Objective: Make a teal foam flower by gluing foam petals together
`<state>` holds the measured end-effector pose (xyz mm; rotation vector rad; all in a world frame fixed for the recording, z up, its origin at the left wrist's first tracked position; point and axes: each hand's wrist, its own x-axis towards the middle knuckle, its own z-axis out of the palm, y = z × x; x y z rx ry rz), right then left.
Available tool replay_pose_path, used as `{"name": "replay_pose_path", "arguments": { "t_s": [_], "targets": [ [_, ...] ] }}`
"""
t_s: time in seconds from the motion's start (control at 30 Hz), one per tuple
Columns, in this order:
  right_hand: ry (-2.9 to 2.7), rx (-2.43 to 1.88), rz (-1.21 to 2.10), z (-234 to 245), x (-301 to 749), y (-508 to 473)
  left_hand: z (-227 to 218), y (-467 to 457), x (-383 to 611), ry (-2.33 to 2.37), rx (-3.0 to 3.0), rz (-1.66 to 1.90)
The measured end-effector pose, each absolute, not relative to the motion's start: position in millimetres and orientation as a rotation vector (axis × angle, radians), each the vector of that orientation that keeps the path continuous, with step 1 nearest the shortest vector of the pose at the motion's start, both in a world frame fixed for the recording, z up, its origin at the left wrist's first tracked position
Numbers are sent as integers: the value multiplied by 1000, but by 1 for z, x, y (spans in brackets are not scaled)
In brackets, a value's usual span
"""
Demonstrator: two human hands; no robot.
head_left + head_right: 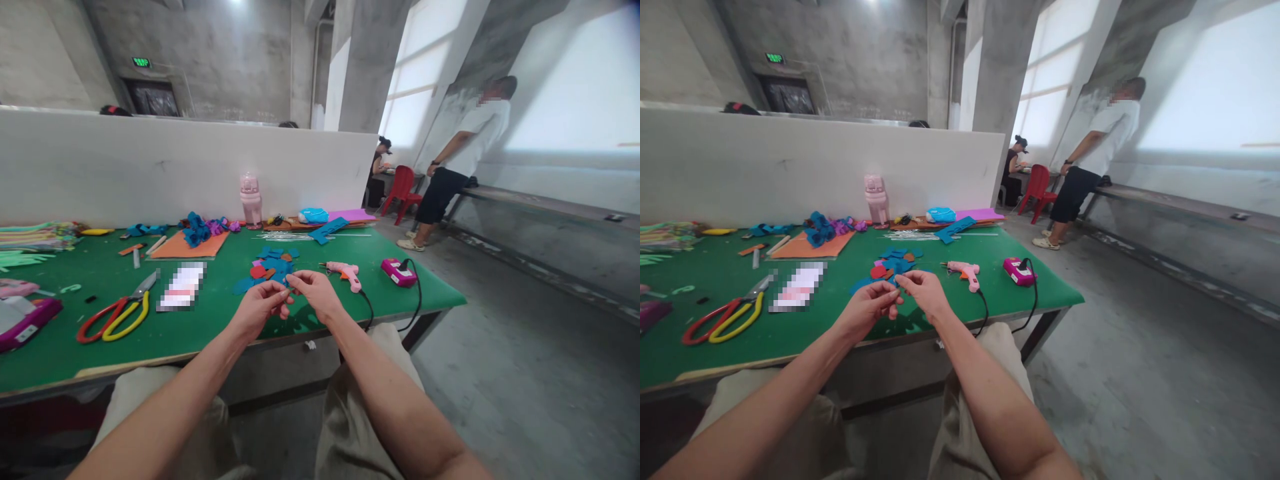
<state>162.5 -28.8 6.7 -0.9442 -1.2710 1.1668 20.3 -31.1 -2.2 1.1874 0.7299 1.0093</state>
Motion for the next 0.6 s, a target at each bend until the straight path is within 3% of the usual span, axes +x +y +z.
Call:
{"name": "replay_pose_path", "arguments": {
  "t_s": [0.6],
  "targets": [
    [-1289,-983,1090,7,156,-30,-4,-30,20,806,1232,1084]
  ]
}}
